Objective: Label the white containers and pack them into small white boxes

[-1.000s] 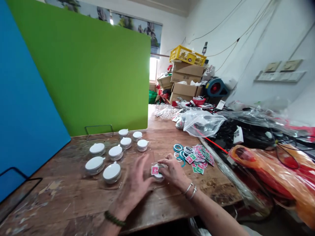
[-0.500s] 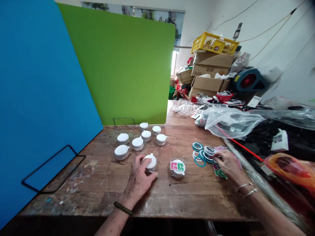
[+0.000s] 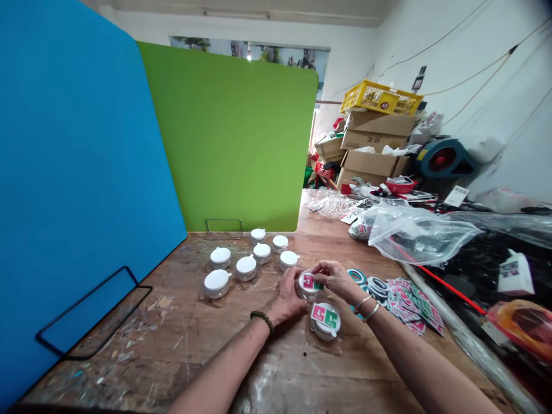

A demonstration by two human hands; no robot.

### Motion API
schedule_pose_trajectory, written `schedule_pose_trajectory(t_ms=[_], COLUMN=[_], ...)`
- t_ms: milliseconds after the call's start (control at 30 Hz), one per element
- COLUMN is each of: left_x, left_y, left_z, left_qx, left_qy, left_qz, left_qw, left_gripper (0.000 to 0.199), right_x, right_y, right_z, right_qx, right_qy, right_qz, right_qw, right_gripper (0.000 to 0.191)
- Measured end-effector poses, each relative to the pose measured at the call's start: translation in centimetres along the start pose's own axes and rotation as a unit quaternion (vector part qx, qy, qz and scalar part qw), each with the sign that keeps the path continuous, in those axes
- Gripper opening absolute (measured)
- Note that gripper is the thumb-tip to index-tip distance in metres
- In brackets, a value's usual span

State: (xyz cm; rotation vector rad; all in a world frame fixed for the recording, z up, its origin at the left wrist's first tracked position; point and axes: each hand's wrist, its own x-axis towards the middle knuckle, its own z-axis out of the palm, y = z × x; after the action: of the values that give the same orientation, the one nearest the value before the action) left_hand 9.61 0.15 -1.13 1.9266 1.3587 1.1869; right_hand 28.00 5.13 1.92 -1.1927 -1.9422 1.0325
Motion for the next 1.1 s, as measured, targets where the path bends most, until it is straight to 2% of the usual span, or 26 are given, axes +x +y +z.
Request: schedule_pose_trajectory(t_ms=[133, 200, 267, 333, 400, 467, 533, 600, 700, 833, 1000, 1100], left_x=[1.8, 2.4, 2.9, 3.4, 4.1, 5.1, 6.2, 7.0, 7.4, 7.4, 7.8, 7.3], left_y=[-0.2, 0.0, 0.2, 0.3, 0.0, -0.9, -1.9, -2.8, -3.1, -2.4, -0.9, 0.3], left_z=[2.5, 3.0, 2.8, 1.7, 0.1, -1.5, -2.4, -2.6, -1.5, 0.8, 4.2, 5.4], left_qx=[-0.006, 0.006, 0.029, 0.065, 0.107, 0.146, 0.173, 0.188, 0.197, 0.188, 0.168, 0.163], left_qy=[-0.022, -0.037, -0.045, -0.026, 0.016, 0.044, 0.038, 0.018, -0.001, -0.009, -0.023, -0.020], left_qz=[0.012, 0.021, 0.033, 0.040, 0.033, 0.010, -0.012, -0.024, -0.026, -0.014, 0.002, 0.007], left_qw=[1.000, 0.999, 0.998, 0.997, 0.994, 0.988, 0.984, 0.982, 0.980, 0.982, 0.986, 0.986], left_gripper=[0.071, 0.072, 0.073, 0.069, 0.063, 0.053, 0.042, 0.034, 0.031, 0.032, 0.039, 0.046], right_x=[0.6, 0.6, 0.5, 0.4, 0.0, -0.9, -2.3, -3.9, -6.1, -7.5, -8.1, -8.8], right_y=[1.9, 2.4, 2.7, 2.8, 3.1, 3.8, 4.8, 6.0, 7.7, 9.1, 9.9, 10.9], right_z=[-0.7, -0.9, -1.3, -2.4, -4.6, -7.9, -11.5, -14.4, -16.4, -16.2, -16.2, -16.8], right_qx=[-0.069, -0.105, -0.137, -0.166, -0.194, -0.225, -0.261, -0.297, -0.338, -0.370, -0.383, -0.372], right_qy=[0.020, 0.036, 0.056, 0.076, 0.097, 0.122, 0.140, 0.137, 0.106, 0.072, 0.068, 0.080], right_qz=[0.007, 0.005, 0.002, -0.002, 0.003, 0.024, 0.061, 0.099, 0.129, 0.134, 0.147, 0.155], right_qw=[0.997, 0.994, 0.989, 0.983, 0.976, 0.966, 0.953, 0.940, 0.926, 0.917, 0.909, 0.912], right_gripper=[0.014, 0.012, 0.013, 0.017, 0.022, 0.026, 0.027, 0.027, 0.029, 0.041, 0.029, 0.030])
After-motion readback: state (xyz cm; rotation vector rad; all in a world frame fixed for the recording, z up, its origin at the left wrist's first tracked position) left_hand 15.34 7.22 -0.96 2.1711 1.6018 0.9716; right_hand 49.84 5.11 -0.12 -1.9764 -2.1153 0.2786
